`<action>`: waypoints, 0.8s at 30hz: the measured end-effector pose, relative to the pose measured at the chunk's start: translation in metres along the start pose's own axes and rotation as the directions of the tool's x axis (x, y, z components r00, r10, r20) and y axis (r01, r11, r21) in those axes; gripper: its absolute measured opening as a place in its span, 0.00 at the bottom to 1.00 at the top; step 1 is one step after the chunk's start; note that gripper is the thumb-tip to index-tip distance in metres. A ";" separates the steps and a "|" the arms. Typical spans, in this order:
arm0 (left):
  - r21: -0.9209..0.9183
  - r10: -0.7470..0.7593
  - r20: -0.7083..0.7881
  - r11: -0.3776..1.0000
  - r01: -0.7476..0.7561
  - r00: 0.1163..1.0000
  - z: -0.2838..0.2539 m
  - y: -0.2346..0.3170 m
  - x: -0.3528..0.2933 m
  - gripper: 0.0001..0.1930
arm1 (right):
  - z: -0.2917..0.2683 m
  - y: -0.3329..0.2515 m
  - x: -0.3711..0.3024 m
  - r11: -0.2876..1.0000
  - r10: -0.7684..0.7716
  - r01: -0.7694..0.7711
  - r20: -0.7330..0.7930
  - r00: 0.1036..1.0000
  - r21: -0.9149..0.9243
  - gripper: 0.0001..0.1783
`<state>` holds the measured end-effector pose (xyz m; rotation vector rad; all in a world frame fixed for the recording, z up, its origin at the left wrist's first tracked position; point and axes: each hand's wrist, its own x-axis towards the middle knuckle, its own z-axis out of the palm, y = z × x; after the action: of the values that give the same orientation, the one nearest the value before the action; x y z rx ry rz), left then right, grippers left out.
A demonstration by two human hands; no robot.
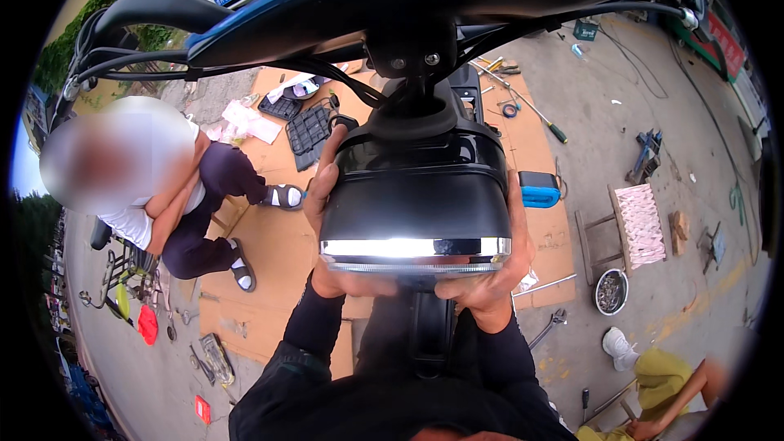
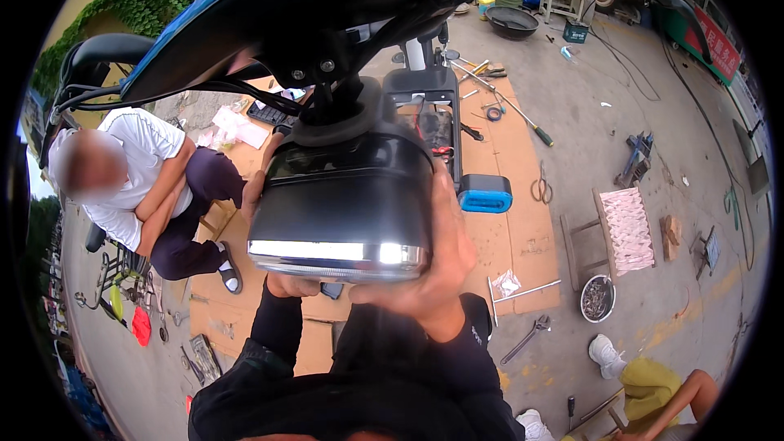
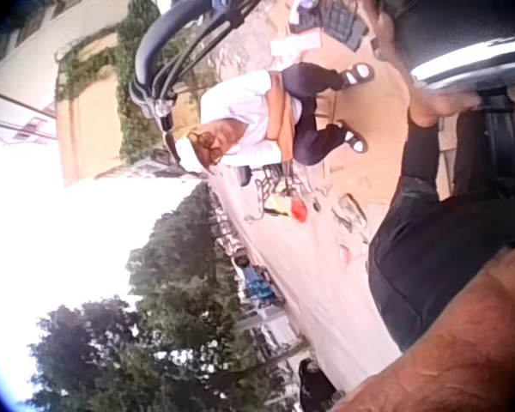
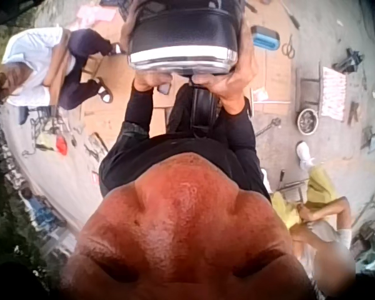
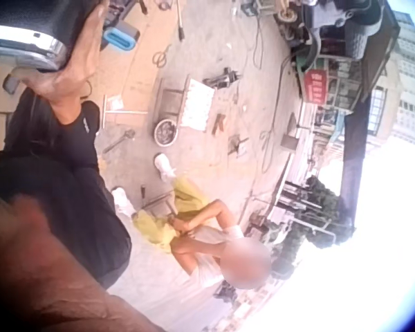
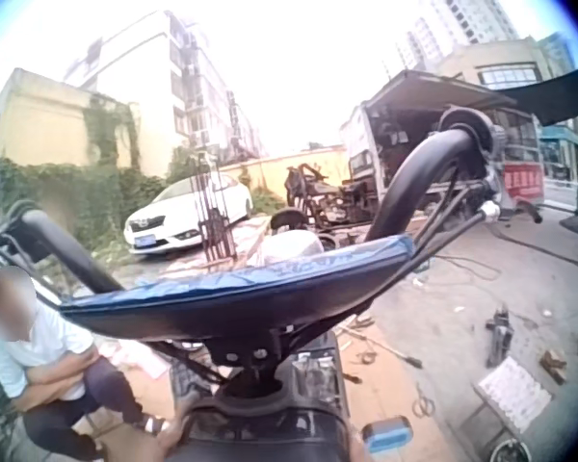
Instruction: The person connects electrical wires to a headlight unit, then mounts the headlight onto the front of a scooter. They secure the unit in place and test the light by turning it on and off.
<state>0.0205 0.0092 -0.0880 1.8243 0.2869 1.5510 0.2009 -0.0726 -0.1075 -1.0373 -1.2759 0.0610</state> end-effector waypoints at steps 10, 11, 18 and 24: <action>0.127 0.151 0.172 0.977 -0.174 0.973 -0.012 -0.006 0.011 0.71 | 0.004 0.004 -0.002 0.986 0.094 -0.089 -0.034 0.995 0.144 0.81; 0.123 0.151 0.170 0.977 -0.173 0.974 -0.016 -0.006 0.012 0.71 | 0.001 0.001 0.000 0.993 0.086 -0.086 0.009 0.996 0.079 0.80; -0.019 -0.057 0.007 0.998 0.057 0.998 -0.007 0.003 -0.002 0.68 | -0.008 -0.001 0.007 0.999 -0.035 0.036 0.063 0.997 -0.017 0.78; 0.245 -0.041 0.169 0.970 -0.002 0.985 -0.025 0.023 0.006 0.67 | -0.001 -0.002 0.013 0.993 -0.121 0.121 -0.017 0.993 0.018 0.70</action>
<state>-0.0074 0.0052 -0.0679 2.1261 0.4282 1.3804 0.2051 -0.0672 -0.0963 -0.9410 -1.3184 -0.0280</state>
